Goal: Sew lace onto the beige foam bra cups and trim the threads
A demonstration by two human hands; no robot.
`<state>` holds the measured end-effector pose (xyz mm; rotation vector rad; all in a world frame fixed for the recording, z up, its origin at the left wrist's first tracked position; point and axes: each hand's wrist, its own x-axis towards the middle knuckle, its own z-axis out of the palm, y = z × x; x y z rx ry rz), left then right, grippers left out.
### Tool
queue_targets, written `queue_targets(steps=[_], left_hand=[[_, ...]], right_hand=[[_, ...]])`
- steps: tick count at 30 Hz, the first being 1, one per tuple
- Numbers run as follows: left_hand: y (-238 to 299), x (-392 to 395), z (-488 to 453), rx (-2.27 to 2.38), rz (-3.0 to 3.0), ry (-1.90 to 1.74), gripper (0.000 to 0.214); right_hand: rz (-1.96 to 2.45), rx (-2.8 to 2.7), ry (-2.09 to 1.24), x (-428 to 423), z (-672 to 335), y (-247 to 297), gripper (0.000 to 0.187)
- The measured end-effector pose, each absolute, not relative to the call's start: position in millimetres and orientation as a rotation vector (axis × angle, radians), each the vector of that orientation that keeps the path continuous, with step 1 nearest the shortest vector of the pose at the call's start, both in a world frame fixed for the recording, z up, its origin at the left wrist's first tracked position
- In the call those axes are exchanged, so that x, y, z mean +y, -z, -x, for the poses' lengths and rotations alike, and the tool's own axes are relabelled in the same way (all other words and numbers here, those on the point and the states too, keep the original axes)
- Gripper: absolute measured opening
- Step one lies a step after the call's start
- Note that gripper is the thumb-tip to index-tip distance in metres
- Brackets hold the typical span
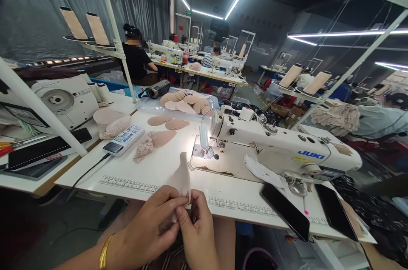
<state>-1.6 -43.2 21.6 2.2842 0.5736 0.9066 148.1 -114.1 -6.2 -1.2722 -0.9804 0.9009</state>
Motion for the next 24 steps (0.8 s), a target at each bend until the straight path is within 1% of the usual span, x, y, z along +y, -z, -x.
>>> queue_targets(steps=[1,2,5,9,12,15,18,21,24], left_hand=[[-23.9,-43.6,3.3,0.577,-2.276,-0.880,0.050],[-26.5,-43.1,6.0,0.586,-2.262,-0.858,0.049],[-33.2,-38.1,14.7,0.603,-2.137,-0.792,0.036],[-33.6,-30.7,15.3,0.735,-1.884,-0.662,0.026],[-28.9,-29.3,9.1,0.652,-1.946,-0.651,0.017],[-24.3,-30.4,4.2,0.570,-2.127,-0.762,0.018],[-24.7,-30.7,3.4,0.536,-2.222,-0.831,0.022],[-30.3,-30.0,5.0,0.544,-2.197,-0.758,0.021],[-34.9,-29.9,5.9,0.628,-2.062,-0.655,0.024]], right_hand=[[1.264,-0.975,-0.910,-112.6,-149.1,6.4,0.028],[1.250,-0.981,-0.921,-111.5,-151.3,6.6,0.028],[1.206,-0.999,-1.020,-111.5,-159.7,7.0,0.031],[1.118,-0.899,-1.196,-112.8,-167.7,8.3,0.034],[1.064,-0.811,-1.242,-111.7,-171.1,9.9,0.032],[1.030,-0.789,-1.283,-110.6,-172.2,8.7,0.032],[1.061,-0.832,-1.265,-109.8,-173.1,3.5,0.034],[1.134,-0.976,-1.205,-107.4,-181.3,0.9,0.035],[1.340,-1.190,-0.965,-102.2,-200.8,5.7,0.031]])
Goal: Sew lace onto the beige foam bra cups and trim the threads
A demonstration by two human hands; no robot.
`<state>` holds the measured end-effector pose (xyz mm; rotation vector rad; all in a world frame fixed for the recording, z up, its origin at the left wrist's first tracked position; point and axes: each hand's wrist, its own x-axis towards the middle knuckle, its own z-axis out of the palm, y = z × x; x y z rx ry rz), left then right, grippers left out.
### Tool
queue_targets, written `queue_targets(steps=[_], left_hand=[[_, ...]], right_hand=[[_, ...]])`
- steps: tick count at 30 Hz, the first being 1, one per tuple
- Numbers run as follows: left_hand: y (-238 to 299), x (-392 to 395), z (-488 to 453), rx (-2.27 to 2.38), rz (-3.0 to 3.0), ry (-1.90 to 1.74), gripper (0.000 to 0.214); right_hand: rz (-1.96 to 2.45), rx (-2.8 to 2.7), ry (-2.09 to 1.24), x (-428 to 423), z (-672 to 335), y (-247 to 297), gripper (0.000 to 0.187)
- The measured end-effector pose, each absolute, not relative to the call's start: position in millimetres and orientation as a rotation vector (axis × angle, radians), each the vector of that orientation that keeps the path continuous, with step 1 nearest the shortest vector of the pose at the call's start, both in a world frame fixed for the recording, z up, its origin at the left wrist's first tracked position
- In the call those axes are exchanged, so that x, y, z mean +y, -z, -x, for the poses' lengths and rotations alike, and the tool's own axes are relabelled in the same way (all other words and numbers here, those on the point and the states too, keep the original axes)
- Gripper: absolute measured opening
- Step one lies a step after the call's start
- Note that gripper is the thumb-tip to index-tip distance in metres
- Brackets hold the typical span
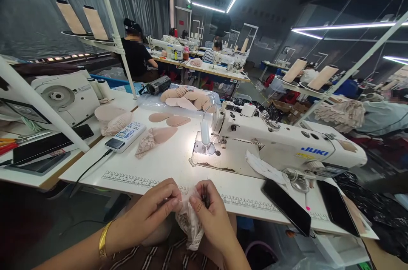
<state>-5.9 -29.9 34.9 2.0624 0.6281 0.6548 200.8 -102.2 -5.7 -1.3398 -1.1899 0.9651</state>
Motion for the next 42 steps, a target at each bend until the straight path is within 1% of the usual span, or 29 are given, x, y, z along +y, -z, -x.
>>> queue_targets(steps=[2,4,6,8,14,18,31,37,42], left_hand=[[-35.6,-30.2,5.5,0.704,-1.982,-0.618,0.024],[-35.2,-30.6,4.5,0.775,-1.931,-0.604,0.023],[-35.2,-30.9,2.9,0.830,-1.892,-0.611,0.021],[-36.3,-31.2,1.2,0.854,-1.862,-0.623,0.020],[-39.6,-30.9,-3.2,0.834,-1.835,-0.652,0.023],[-39.7,-31.8,-3.5,0.833,-1.807,-0.669,0.023],[-43.1,-33.0,-4.6,0.845,-1.789,-0.675,0.023],[-38.9,-34.8,-4.3,0.869,-1.792,-0.637,0.020],[-36.0,-34.8,-3.6,0.884,-1.808,-0.637,0.017]], right_hand=[[1.520,-1.304,-0.736,-98.9,-215.9,10.4,0.028],[1.639,-1.370,-0.485,-98.3,-226.4,13.0,0.032],[1.677,-1.407,-0.243,-102.4,-227.7,12.1,0.036],[1.662,-1.442,-0.091,-110.7,-218.9,8.8,0.038],[1.432,-1.688,0.046,-128.0,-177.8,4.3,0.027],[1.446,-1.727,0.157,-124.3,-174.2,7.3,0.028],[1.438,-1.744,0.262,-120.9,-172.4,4.6,0.024],[1.440,-1.712,0.324,-120.6,-169.6,8.6,0.031],[1.389,-1.802,0.441,-121.2,-172.7,7.9,0.050]])
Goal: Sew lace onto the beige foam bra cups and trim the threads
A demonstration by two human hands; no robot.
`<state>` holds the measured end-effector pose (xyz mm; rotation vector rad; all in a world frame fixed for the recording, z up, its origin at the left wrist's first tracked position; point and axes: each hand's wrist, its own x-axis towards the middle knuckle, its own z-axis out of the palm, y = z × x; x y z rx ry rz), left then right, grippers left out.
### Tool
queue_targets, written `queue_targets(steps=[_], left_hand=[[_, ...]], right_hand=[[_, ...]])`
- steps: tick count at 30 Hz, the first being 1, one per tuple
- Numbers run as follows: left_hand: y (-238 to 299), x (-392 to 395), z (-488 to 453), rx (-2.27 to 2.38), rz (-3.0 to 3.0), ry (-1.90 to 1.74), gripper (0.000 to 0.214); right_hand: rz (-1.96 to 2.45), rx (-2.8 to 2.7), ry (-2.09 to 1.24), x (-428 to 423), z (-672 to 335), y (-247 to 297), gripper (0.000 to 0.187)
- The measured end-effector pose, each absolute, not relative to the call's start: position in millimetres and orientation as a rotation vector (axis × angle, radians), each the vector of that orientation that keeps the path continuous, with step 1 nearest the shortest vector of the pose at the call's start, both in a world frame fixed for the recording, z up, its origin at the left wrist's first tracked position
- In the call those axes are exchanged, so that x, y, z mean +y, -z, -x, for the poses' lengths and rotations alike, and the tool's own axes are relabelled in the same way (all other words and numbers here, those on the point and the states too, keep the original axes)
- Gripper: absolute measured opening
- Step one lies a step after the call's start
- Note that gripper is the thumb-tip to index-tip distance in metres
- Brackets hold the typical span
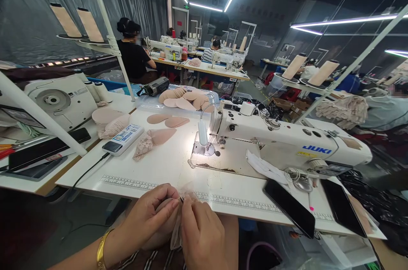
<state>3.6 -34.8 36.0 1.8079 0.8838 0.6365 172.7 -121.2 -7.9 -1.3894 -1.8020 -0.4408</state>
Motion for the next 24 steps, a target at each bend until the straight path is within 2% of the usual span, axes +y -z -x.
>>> queue_targets(steps=[3,9,14,17,20,23,24], left_hand=[[-37.6,-35.0,-5.2,0.877,-1.817,-0.628,0.018],[-38.5,-35.3,-6.8,0.874,-1.822,-0.618,0.019],[-34.0,-34.5,-6.9,0.872,-1.801,-0.579,0.015],[-35.1,-33.5,-7.1,0.876,-1.750,-0.554,0.016],[-39.1,-31.9,-6.1,0.873,-1.704,-0.530,0.019],[-41.9,-29.0,-3.9,0.858,-1.696,-0.512,0.022],[-42.3,-27.5,-3.0,0.867,-1.692,-0.528,0.023]], right_hand=[[1.403,-1.863,0.444,-122.9,-173.9,9.5,0.053],[1.416,-1.912,0.577,-121.4,-171.1,-4.2,0.035],[1.371,-1.975,0.611,-118.0,-174.3,-13.1,0.029],[1.403,-1.885,0.416,-118.4,-178.9,-7.5,0.026],[1.491,-1.727,0.012,-118.3,-183.6,-4.3,0.025],[1.513,-1.701,-0.323,-116.2,-189.4,-4.7,0.010],[1.524,-1.693,-0.359,-115.3,-192.5,-4.7,0.015]])
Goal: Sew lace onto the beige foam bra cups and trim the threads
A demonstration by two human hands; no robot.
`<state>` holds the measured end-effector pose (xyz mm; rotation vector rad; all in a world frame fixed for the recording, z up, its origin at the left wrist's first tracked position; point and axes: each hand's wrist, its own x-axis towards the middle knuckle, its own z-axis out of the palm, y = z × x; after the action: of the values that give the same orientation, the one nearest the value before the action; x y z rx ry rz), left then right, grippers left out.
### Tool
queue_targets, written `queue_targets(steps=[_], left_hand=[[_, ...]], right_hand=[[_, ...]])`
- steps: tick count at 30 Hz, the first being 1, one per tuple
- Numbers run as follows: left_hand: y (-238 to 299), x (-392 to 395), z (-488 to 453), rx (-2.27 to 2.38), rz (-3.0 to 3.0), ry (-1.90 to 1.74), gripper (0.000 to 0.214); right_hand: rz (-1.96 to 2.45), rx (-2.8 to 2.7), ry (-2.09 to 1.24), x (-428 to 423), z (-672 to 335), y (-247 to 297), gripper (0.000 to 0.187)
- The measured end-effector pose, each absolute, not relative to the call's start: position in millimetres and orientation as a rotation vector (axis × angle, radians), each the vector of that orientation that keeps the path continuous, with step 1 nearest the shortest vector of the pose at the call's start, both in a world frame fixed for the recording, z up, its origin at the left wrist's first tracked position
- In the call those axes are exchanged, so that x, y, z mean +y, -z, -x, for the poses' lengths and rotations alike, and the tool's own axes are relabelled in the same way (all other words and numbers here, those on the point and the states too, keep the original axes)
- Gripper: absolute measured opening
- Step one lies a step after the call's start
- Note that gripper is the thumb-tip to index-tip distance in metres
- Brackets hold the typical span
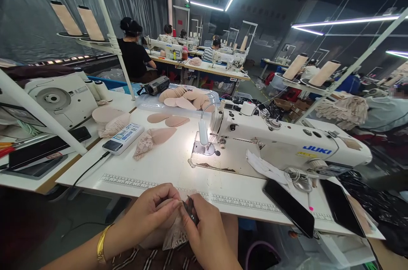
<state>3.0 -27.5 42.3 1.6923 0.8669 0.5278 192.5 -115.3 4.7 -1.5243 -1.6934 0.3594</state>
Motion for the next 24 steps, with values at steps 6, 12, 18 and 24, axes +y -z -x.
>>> queue_targets(steps=[6,12,18,24], left_hand=[[-44.5,-17.5,1.4,0.884,-1.683,-0.552,0.022],[-47.3,-18.8,4.1,0.694,-1.830,-0.487,0.021],[-45.9,-18.6,8.5,0.632,-1.815,-0.407,0.012],[-39.5,-18.4,5.8,0.746,-1.643,-0.441,0.017]], right_hand=[[1.575,-1.689,-0.486,-113.9,-216.4,-8.9,0.022],[1.399,-1.688,-0.709,-111.5,-206.0,-39.9,0.008],[1.337,-1.501,-1.100,-102.0,-196.6,-35.0,0.031],[1.346,-1.395,-0.950,-110.2,-185.9,-10.3,0.027]])
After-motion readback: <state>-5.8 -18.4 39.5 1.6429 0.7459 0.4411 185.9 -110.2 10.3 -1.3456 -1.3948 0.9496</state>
